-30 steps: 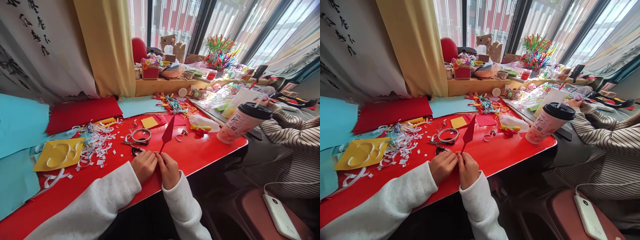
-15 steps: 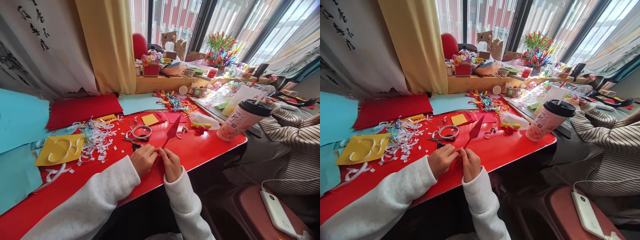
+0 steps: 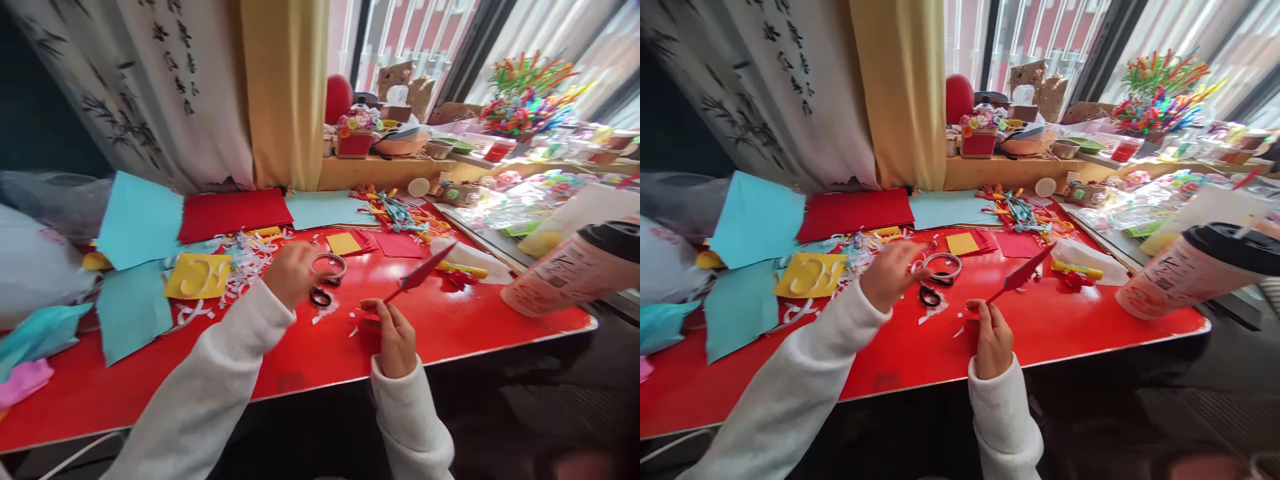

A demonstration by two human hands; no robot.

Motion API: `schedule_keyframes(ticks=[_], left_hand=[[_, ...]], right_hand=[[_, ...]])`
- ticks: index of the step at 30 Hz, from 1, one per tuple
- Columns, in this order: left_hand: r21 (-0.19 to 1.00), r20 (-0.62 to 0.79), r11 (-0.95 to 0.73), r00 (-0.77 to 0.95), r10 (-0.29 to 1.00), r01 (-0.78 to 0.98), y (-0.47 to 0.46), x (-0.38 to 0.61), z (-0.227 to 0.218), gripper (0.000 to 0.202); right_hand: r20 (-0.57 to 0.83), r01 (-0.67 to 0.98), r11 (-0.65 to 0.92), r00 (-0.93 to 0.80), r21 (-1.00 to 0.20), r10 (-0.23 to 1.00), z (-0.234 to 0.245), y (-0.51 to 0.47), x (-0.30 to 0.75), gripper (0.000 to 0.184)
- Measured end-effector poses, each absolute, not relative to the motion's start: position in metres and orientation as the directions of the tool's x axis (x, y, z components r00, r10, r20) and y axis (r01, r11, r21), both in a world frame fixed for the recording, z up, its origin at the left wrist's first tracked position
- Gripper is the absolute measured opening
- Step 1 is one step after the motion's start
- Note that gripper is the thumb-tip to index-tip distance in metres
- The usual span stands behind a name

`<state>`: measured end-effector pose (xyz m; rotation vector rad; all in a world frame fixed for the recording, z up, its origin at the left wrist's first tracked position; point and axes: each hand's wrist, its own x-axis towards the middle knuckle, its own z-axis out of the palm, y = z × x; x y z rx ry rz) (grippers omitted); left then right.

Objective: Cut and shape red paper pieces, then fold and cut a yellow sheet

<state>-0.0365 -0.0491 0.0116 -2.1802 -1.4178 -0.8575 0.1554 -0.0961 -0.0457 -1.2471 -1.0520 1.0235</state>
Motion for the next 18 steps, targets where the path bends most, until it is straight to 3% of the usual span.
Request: schedule_keyframes(ticks=[2, 4, 6, 11, 14, 18], left_hand=[[0.199, 0.719, 0.019, -0.159, 0.677, 0.980, -0.038, -0.095, 0.029, 0.043], [0.391, 0.671, 0.424, -0.569, 0.476, 0.817, -0.036, -0.159, 0.036, 0.046], [0.469, 0.566, 0.655, -0.771, 0.293, 0.593, -0.042, -0.218, 0.032, 0.054], [0.417, 0.359, 0.854, -0.919, 0.161, 0.313, -0.061, -0.295, 0.005, 0.069], [0.368, 0.351, 0.870, -0.915, 0.198, 0.329, -0.057, -0.299, 0.002, 0.055], [0.282, 0.394, 0.838, -0.853, 0.343, 0.467, -0.038, -0.275, 0.005, 0.036]], right_hand=[[0.047, 0.009, 0.046, 0.194, -0.999, 0.980, -0.046, -0.097, 0.156, 0.034], [0.052, 0.062, 0.042, 0.168, -0.997, 0.984, -0.046, -0.097, 0.156, 0.035], [0.062, 0.115, 0.046, 0.140, -0.992, 0.988, -0.046, -0.097, 0.157, 0.036], [0.086, 0.195, 0.067, 0.091, -0.978, 0.992, -0.045, -0.099, 0.158, 0.034], [0.087, 0.195, 0.069, 0.083, -0.978, 0.993, -0.043, -0.100, 0.155, 0.035], [0.082, 0.189, 0.063, 0.095, -0.980, 0.992, -0.041, -0.103, 0.152, 0.034]])
